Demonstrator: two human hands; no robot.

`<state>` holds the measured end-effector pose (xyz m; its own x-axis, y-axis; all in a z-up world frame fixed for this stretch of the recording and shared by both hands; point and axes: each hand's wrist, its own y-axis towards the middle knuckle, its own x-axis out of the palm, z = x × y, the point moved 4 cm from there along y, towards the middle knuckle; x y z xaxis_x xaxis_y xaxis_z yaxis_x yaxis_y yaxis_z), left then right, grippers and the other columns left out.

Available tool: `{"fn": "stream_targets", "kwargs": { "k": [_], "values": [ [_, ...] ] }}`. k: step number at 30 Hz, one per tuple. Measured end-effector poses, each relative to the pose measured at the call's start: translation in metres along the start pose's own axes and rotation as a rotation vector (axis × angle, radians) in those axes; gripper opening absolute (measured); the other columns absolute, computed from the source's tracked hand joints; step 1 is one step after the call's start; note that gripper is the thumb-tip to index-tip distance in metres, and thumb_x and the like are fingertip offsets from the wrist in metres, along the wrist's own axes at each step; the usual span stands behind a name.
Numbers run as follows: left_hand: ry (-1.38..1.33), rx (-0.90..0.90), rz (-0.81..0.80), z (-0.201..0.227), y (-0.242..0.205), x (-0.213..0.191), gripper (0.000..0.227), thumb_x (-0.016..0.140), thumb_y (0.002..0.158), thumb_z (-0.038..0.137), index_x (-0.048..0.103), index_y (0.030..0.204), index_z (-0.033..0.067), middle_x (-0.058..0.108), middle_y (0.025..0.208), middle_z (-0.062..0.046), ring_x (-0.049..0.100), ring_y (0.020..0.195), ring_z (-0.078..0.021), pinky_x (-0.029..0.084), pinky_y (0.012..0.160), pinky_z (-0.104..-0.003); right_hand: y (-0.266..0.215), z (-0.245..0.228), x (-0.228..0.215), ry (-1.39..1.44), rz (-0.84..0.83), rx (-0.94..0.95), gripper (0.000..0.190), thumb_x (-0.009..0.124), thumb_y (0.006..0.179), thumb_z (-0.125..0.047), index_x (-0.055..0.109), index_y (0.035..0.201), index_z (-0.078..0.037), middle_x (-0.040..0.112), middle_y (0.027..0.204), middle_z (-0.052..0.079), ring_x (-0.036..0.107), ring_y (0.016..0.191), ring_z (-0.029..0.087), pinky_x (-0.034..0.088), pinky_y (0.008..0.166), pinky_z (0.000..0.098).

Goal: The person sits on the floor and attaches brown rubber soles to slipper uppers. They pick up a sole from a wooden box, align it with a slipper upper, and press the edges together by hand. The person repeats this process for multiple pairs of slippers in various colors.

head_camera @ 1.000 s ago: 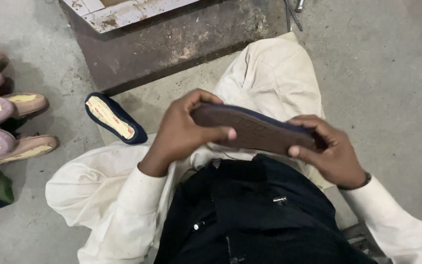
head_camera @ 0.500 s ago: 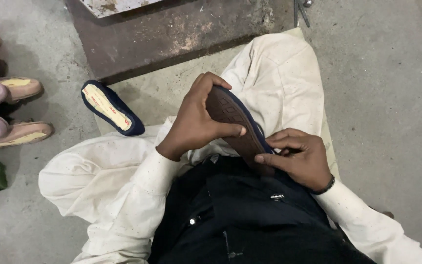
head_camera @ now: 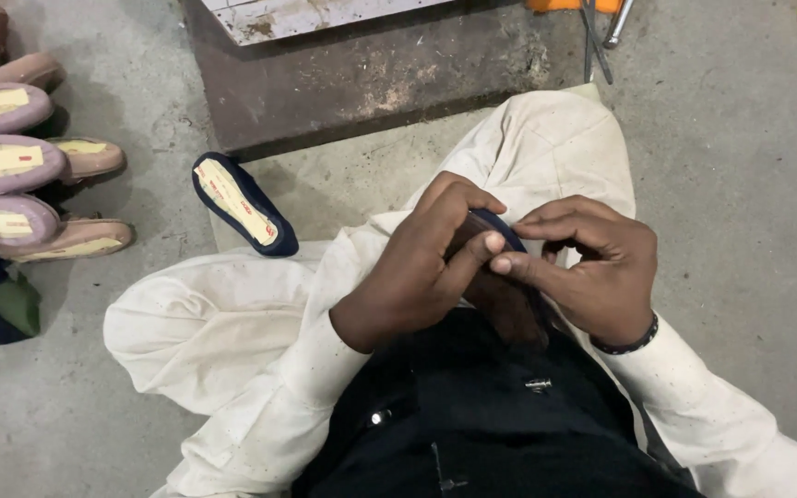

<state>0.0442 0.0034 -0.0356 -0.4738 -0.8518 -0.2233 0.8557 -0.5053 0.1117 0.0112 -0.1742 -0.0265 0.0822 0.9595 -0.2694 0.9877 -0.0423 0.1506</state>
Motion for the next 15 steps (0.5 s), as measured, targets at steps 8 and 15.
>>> {"fn": "stream_targets", "kwargs": {
  "k": [8, 15],
  "values": [
    [-0.271, -0.075, 0.482, 0.009, -0.001, 0.025, 0.027, 0.038, 0.112, 0.024, 0.042, 0.129, 0.0026, 0.057, 0.092, -0.012, 0.059, 0.086, -0.0237, 0.049, 0.085, -0.041, 0.013, -0.006, 0.001, 0.060, -0.048, 0.103, 0.040, 0.080, 0.088, 0.003, 0.066, 0.125, 0.009, 0.075, 0.099, 0.021, 0.072, 0.089, 0.018, 0.061, 0.077, 0.0325],
    [-0.002, -0.095, 0.457, 0.016, 0.019, 0.033, 0.056, 0.026, 0.112, 0.038, 0.053, 0.075, 0.0061, 0.053, 0.063, -0.014, 0.061, 0.062, -0.0330, 0.049, 0.063, -0.042, 0.027, -0.011, -0.005, -0.417, -0.082, 0.021, 0.057, 0.037, 0.119, -0.035, 0.074, 0.092, 0.000, 0.062, 0.073, 0.018, 0.062, 0.065, 0.029, 0.048, 0.061, 0.0403]
  ]
}}
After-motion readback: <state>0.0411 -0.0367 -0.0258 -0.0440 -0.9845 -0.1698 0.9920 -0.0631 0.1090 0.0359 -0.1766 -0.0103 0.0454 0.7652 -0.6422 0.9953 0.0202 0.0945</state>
